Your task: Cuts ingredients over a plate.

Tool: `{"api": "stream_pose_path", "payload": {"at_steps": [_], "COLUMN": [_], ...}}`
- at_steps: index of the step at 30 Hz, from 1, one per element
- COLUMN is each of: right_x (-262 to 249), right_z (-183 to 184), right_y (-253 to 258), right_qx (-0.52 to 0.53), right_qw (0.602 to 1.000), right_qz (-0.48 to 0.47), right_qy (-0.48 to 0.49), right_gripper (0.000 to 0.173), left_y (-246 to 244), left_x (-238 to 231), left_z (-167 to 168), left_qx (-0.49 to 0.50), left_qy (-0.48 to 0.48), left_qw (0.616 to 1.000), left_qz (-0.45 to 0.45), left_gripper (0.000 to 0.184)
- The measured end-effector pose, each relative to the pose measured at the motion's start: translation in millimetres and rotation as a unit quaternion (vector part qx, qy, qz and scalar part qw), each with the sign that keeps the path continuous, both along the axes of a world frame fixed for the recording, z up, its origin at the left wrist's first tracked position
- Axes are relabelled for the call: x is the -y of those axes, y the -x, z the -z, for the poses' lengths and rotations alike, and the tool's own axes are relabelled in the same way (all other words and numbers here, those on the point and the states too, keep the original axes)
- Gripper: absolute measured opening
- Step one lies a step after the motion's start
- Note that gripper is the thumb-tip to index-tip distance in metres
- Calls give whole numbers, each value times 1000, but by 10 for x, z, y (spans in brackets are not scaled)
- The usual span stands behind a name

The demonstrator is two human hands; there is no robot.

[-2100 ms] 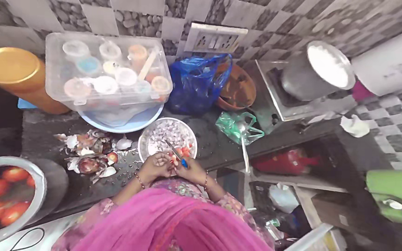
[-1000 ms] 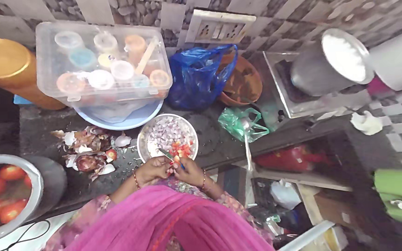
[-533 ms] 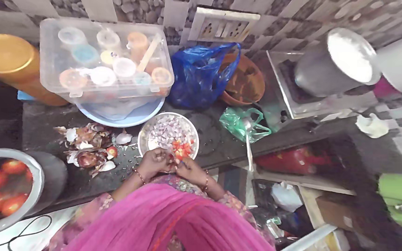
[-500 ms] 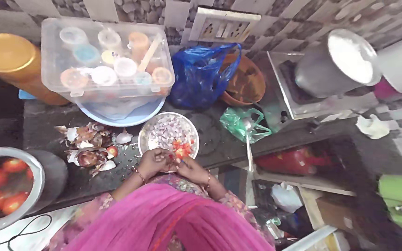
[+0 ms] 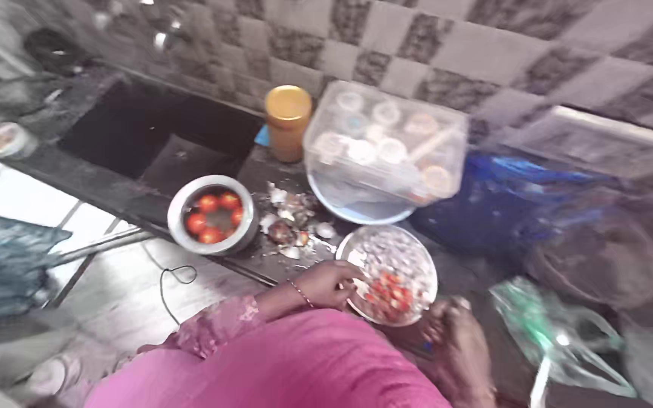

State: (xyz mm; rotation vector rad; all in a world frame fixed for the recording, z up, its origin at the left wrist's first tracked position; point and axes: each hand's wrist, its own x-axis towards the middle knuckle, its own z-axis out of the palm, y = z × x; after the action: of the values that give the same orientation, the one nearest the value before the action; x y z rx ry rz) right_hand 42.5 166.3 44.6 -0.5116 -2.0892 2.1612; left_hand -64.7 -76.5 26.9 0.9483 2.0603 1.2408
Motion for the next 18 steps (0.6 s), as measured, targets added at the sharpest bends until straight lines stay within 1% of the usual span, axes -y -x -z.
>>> {"api": "stream_pose_path", "payload": {"at_steps": [2, 4, 6, 8, 9, 10, 12, 13, 14, 15, 16, 18], "right_x": [-44, -60, -51, -58, -52, -36, 24, 54, 78, 94, 108, 118], "right_z": [-85, -149, -200, -206, -207, -209, -217, -224, -228, -232, -238, -251], "right_y": [-14, -29, -28, -17, -7, 8, 31, 30, 24, 10, -11, -59], "right_qx": [-38, -73, -85, -98, -103, -106, -109, -108, -110, -113, -111, -104], "right_qw": [997, 993, 991, 989, 989, 989, 988, 987, 987, 986, 985, 984], "right_qz": [45, 71, 85, 85, 84, 88, 94, 98, 101, 103, 106, 115], "right_qy": [-49, -63, -65, -65, -64, -62, -60, -61, -65, -70, -75, -86], "right_gripper": [41, 39, 38, 39, 39, 38, 36, 35, 35, 35, 34, 30], "left_y": [47, 104, 219, 378, 465, 563, 719, 778, 837, 893, 930, 986], "left_x": [353, 787, 1253, 1658, 1795, 1879, 1860, 1833, 1841, 1882, 1892, 1799], "left_z": [-169, -354, -484, -536, -538, -527, -529, -493, -401, -264, -195, -279], "left_qx": [-55, -127, -198, -218, -200, -161, -93, -79, -82, -99, -102, -58], "left_qy": [-33, -14, 58, 173, 238, 308, 413, 447, 465, 467, 471, 484], "left_qw": [997, 980, 943, 909, 897, 889, 867, 857, 851, 849, 847, 847], "left_qz": [-51, -156, -260, -311, -313, -300, -264, -245, -230, -226, -224, -211], "left_gripper": [32, 29, 29, 31, 32, 36, 43, 47, 50, 50, 50, 47]}}
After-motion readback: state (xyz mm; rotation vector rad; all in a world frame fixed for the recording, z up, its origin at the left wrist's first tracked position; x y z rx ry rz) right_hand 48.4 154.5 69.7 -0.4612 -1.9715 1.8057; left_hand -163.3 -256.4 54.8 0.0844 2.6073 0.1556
